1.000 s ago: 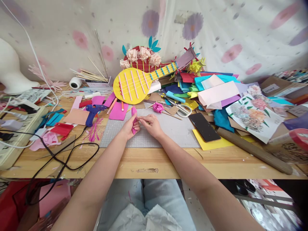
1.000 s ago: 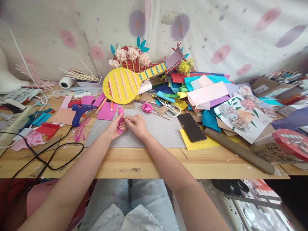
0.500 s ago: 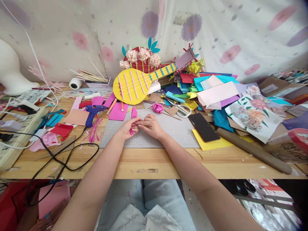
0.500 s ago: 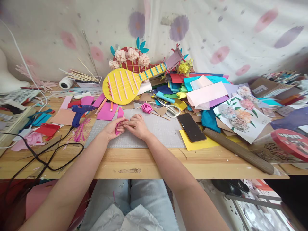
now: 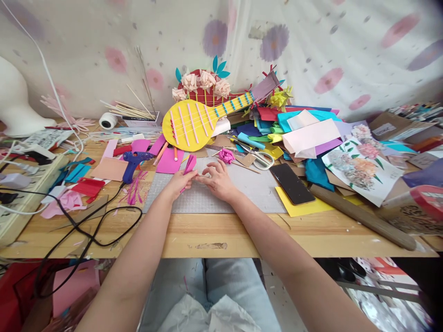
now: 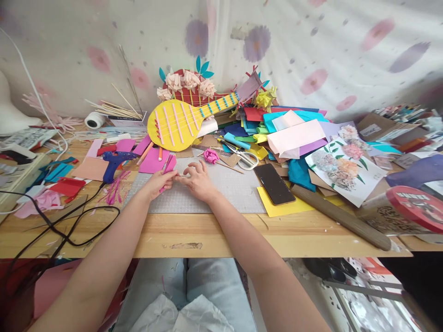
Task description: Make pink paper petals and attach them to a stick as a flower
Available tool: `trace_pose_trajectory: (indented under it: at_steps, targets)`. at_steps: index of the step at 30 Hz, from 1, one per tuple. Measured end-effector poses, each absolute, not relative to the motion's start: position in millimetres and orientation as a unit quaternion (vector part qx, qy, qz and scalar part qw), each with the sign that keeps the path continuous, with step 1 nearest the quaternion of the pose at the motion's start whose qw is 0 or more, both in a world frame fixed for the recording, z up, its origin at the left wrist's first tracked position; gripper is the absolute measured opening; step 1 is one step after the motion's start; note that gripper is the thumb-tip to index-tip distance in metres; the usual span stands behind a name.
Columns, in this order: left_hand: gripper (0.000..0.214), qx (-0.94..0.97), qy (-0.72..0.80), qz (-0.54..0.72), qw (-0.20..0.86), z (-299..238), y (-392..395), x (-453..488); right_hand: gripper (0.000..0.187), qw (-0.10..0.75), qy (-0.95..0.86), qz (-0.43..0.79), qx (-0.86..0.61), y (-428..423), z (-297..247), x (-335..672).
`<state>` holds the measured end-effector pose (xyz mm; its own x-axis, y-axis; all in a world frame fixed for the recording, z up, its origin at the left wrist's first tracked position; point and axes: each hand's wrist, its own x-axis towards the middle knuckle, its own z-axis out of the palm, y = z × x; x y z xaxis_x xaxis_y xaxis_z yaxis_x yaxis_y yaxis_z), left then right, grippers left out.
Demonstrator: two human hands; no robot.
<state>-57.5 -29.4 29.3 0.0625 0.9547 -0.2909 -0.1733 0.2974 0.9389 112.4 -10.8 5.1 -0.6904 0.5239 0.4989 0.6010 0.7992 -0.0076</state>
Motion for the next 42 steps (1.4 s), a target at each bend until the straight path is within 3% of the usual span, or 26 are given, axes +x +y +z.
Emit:
trace_pose_trajectory:
  at_steps: [8, 15, 22, 31, 42]
  targets:
    - [0.048, 0.365, 0.493, 0.457, 0.644, 28, -28, -58, 0.053, 0.256, -0.926, 0.013, -0.278, -14, 10, 110]
    - [0.035, 0.408, 0.490, 0.435, 0.636, 29, -33, -57, 0.072, 0.351, -0.854, 0.118, -0.365, -8, 11, 121]
    - [0.028, 0.390, 0.493, 0.535, 0.565, 25, -30, -48, 0.076, 0.357, -0.850, 0.162, -0.352, -6, 5, 121]
    - [0.032, 0.406, 0.543, 0.541, 0.498, 18, -29, -38, 0.076, 0.322, -0.869, 0.200, -0.319, -14, 3, 108]
    - [0.036, 0.420, 0.492, 0.545, 0.533, 23, -33, -37, 0.074, 0.330, -0.855, 0.242, -0.317, -15, 2, 107]
